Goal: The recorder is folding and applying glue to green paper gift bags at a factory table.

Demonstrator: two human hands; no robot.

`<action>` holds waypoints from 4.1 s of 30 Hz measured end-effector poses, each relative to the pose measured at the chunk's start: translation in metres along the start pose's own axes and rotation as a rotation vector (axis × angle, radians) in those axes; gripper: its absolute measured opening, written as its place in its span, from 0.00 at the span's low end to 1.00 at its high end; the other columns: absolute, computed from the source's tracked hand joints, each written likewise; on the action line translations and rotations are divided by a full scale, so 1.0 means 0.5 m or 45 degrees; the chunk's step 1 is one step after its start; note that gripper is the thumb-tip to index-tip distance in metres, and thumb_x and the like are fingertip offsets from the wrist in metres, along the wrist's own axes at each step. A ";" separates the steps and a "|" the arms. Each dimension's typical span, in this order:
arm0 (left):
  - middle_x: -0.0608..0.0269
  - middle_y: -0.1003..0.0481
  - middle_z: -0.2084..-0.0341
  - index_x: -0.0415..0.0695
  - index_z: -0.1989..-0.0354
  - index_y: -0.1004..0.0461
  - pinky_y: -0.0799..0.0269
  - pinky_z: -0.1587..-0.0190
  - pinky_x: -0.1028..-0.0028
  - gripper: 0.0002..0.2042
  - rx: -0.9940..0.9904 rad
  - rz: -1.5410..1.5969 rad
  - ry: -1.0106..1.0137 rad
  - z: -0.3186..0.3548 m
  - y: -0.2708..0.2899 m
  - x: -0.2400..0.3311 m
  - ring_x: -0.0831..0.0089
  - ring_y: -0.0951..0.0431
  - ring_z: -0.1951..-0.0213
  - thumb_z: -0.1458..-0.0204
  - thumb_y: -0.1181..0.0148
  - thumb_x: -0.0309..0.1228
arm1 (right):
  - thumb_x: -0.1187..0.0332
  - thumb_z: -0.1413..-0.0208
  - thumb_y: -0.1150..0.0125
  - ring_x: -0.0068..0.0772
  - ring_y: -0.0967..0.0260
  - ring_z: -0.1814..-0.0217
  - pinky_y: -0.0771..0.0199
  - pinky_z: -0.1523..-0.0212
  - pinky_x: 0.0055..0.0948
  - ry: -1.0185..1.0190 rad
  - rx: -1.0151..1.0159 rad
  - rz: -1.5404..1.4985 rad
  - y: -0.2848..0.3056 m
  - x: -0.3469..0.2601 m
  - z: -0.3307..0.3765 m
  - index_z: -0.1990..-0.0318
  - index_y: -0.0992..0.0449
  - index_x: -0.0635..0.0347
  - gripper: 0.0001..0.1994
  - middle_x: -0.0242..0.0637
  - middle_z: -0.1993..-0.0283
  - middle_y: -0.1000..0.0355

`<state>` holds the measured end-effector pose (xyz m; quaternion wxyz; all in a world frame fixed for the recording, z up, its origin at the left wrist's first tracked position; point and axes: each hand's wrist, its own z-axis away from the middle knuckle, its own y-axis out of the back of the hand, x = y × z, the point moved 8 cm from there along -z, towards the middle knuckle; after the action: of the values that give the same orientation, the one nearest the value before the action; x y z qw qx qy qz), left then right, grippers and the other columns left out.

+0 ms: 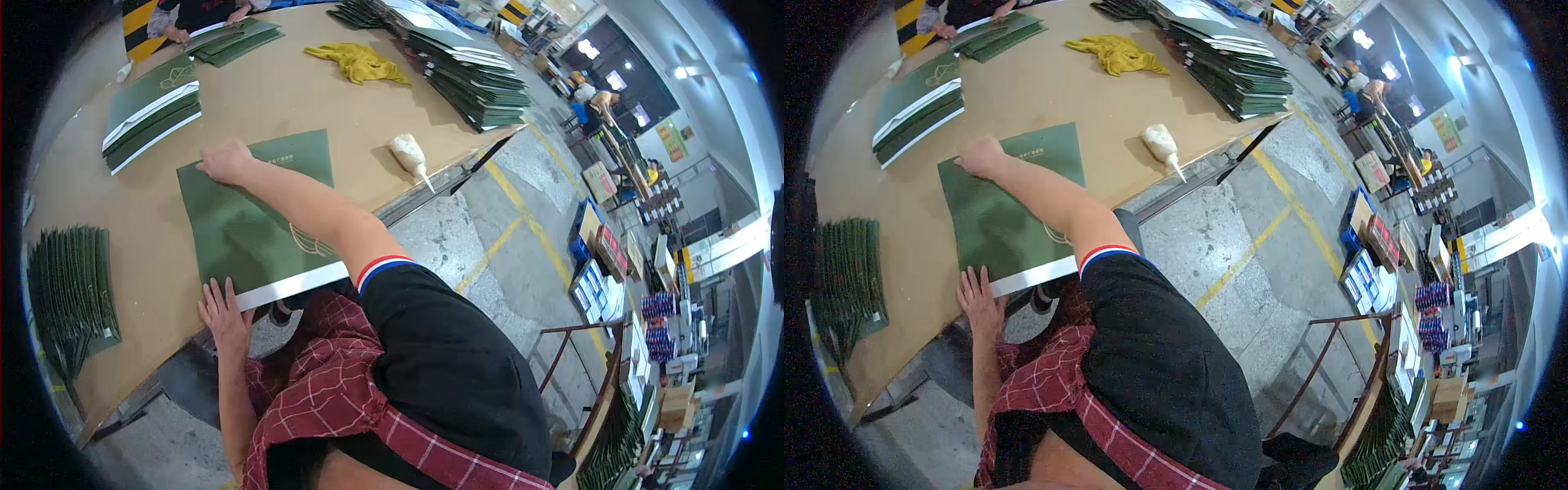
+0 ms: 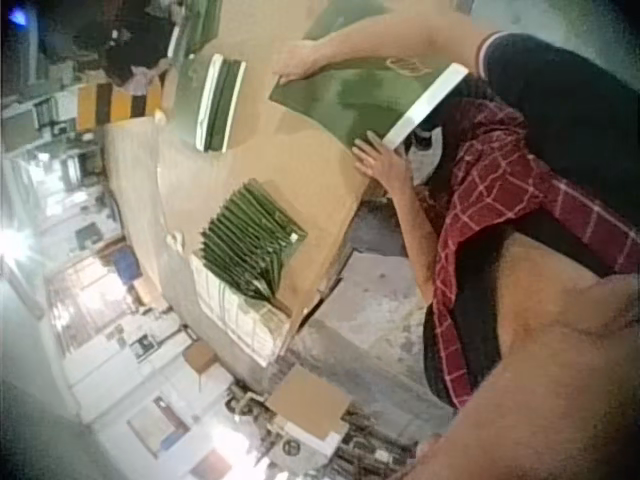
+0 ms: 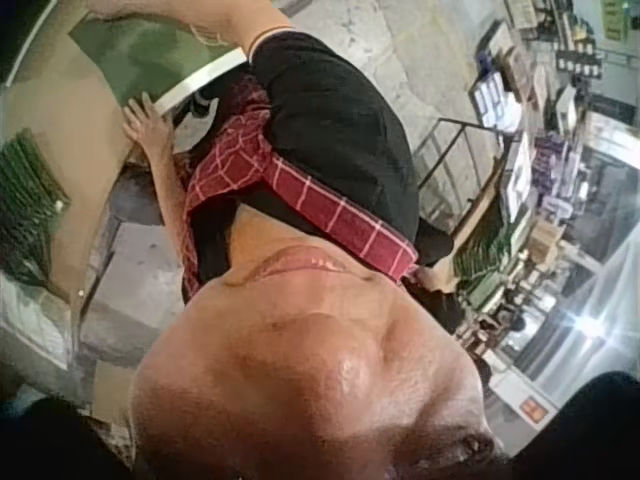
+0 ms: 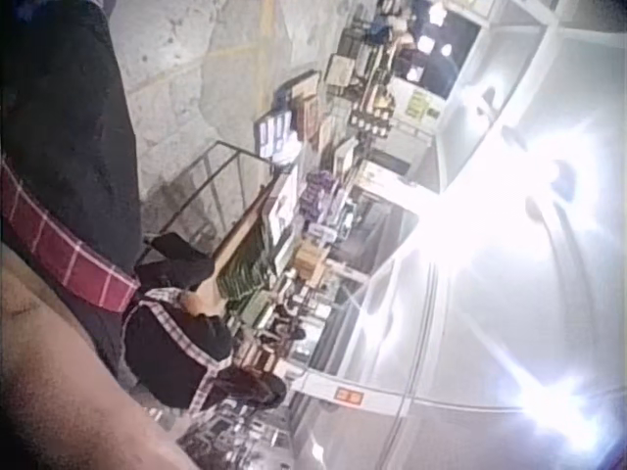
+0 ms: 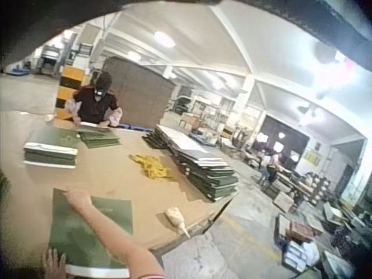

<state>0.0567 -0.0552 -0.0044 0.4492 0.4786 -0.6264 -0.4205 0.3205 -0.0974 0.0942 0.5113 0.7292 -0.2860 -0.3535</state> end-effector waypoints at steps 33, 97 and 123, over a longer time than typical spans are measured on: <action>0.46 0.44 0.44 0.54 0.45 0.39 0.39 0.46 0.66 0.24 0.069 0.917 0.090 0.006 0.074 0.076 0.55 0.38 0.45 0.54 0.57 0.22 | 0.55 0.52 0.50 0.43 0.31 0.60 0.32 0.61 0.39 -0.060 -0.616 0.418 -0.052 0.138 -0.016 0.65 0.25 0.56 0.16 0.43 0.64 0.28; 0.43 0.50 0.43 0.39 0.44 0.45 0.56 0.42 0.52 0.33 -0.452 0.262 -0.244 -0.146 0.000 0.055 0.48 0.52 0.40 0.59 0.42 0.38 | 0.42 0.53 0.57 0.41 0.55 0.38 0.67 0.39 0.47 0.456 0.057 -0.343 -0.244 -0.105 0.018 0.53 0.31 0.53 0.28 0.42 0.45 0.44; 0.46 0.47 0.43 0.46 0.46 0.40 0.54 0.43 0.49 0.26 -0.239 0.169 -0.086 -0.271 -0.057 0.027 0.53 0.49 0.41 0.51 0.52 0.48 | 0.51 0.47 0.57 0.46 0.53 0.37 0.53 0.40 0.43 0.022 -0.268 -0.743 -0.199 0.008 -0.004 0.45 0.40 0.60 0.27 0.49 0.41 0.46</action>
<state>0.1918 -0.0868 0.0031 0.4975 0.3777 -0.6293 -0.4624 0.3301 -0.0682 -0.0004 0.4632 0.7267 -0.0219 -0.5068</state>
